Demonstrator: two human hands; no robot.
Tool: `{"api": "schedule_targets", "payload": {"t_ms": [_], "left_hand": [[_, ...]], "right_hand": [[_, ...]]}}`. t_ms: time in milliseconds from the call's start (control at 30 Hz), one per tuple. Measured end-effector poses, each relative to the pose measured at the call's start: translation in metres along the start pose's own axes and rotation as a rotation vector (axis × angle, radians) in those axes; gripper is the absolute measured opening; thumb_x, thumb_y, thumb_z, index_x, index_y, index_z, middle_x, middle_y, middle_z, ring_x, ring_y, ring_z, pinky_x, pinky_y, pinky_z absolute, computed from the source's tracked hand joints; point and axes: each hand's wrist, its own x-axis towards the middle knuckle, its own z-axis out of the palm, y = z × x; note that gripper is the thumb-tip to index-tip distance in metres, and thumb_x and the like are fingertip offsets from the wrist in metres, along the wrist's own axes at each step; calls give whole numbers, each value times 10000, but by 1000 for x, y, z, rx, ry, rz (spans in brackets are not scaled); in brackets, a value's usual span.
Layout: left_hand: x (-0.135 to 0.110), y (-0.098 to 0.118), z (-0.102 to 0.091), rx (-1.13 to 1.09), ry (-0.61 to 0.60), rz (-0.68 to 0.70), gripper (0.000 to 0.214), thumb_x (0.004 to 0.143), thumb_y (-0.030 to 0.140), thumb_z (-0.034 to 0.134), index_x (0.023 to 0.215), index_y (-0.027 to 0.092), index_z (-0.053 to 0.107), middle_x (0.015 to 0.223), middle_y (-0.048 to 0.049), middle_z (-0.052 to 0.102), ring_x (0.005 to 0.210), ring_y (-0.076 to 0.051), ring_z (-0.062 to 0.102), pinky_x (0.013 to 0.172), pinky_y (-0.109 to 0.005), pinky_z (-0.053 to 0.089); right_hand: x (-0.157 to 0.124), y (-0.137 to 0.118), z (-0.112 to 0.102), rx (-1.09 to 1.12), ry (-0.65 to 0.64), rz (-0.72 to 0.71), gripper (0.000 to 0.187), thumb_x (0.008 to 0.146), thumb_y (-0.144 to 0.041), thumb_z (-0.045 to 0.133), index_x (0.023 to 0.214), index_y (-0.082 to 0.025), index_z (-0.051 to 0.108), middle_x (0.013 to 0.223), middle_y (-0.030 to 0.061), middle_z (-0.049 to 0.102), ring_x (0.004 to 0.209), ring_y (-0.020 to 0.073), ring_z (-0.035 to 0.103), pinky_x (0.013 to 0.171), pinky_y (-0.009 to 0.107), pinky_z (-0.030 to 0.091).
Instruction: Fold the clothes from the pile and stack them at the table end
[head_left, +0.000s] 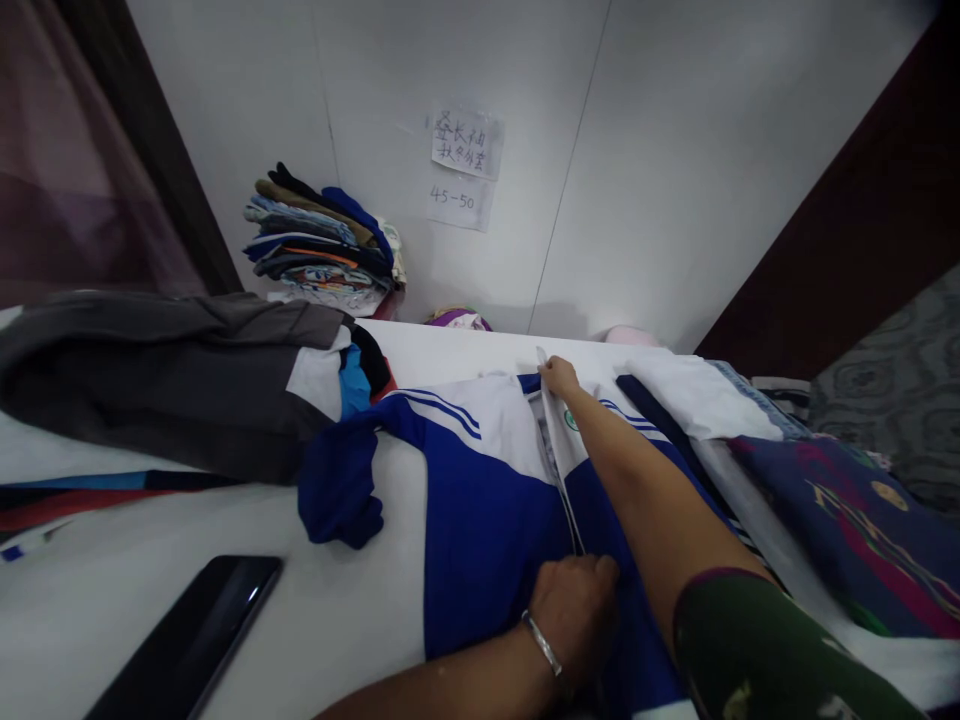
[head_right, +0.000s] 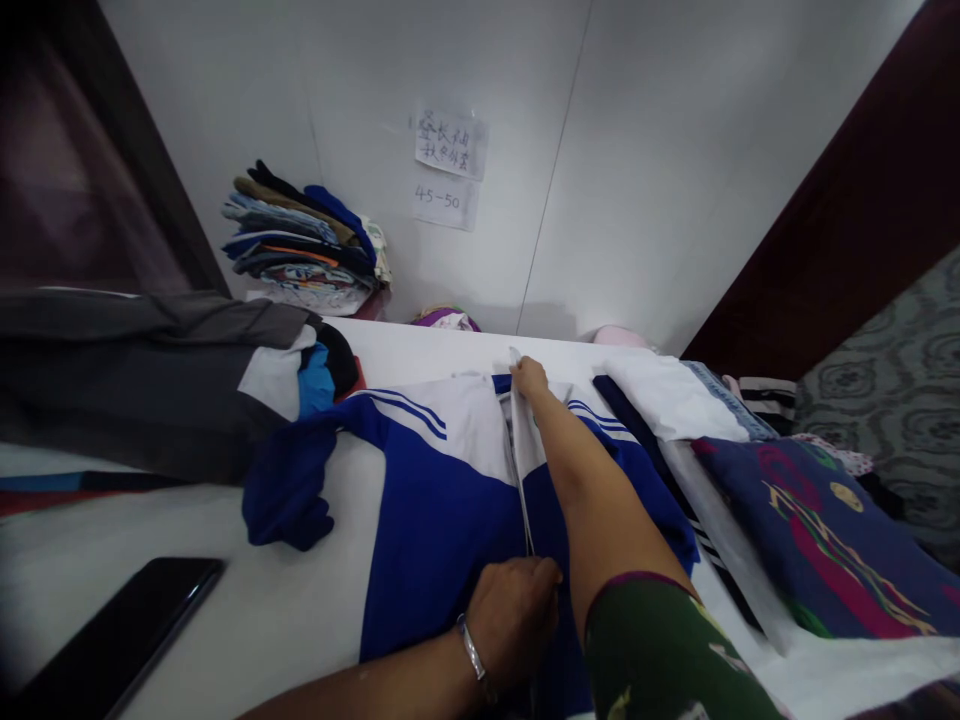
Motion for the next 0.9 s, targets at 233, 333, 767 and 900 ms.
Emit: {"api": "schedule_targets", "payload": {"t_ms": [233,333,767,900], "left_hand": [[4,-2,-8,51,-132,-108,270,828,309,427,968,163,607,897,-153,701,829,-341,670,663,-444,501],[3,-2,-7,31,-107,-121,298,838,376,440,975,169,606,921,-145,707,871,-332,669,706,-432,502],[3,-6,-1,173,-16,-73,247,888,313,366,945,191,574,869,-101,710,845,-256,681,745,-375,483],[4,-6,-3,187,-6,-63,239,884,315,375,952,194,569,869,-97,708,845,-253,679,743,-363,478]], "right_hand": [[-5,-12,37,84,-82,-73,254,831,-324,564,953,-145,696,1013,123,703,982,227,633,840,270,447],[-11,-2,34,137,-108,-136,269,829,-213,517,1018,-170,702,1049,75,707,1017,197,628,895,254,437],[-180,81,-28,208,58,-385,312,848,-198,482,1097,-187,669,1231,76,616,1178,199,534,1045,352,374],[-217,155,-58,-22,197,9,375,870,-219,461,1222,-172,583,1315,106,551,1241,218,481,1063,361,343]]}}
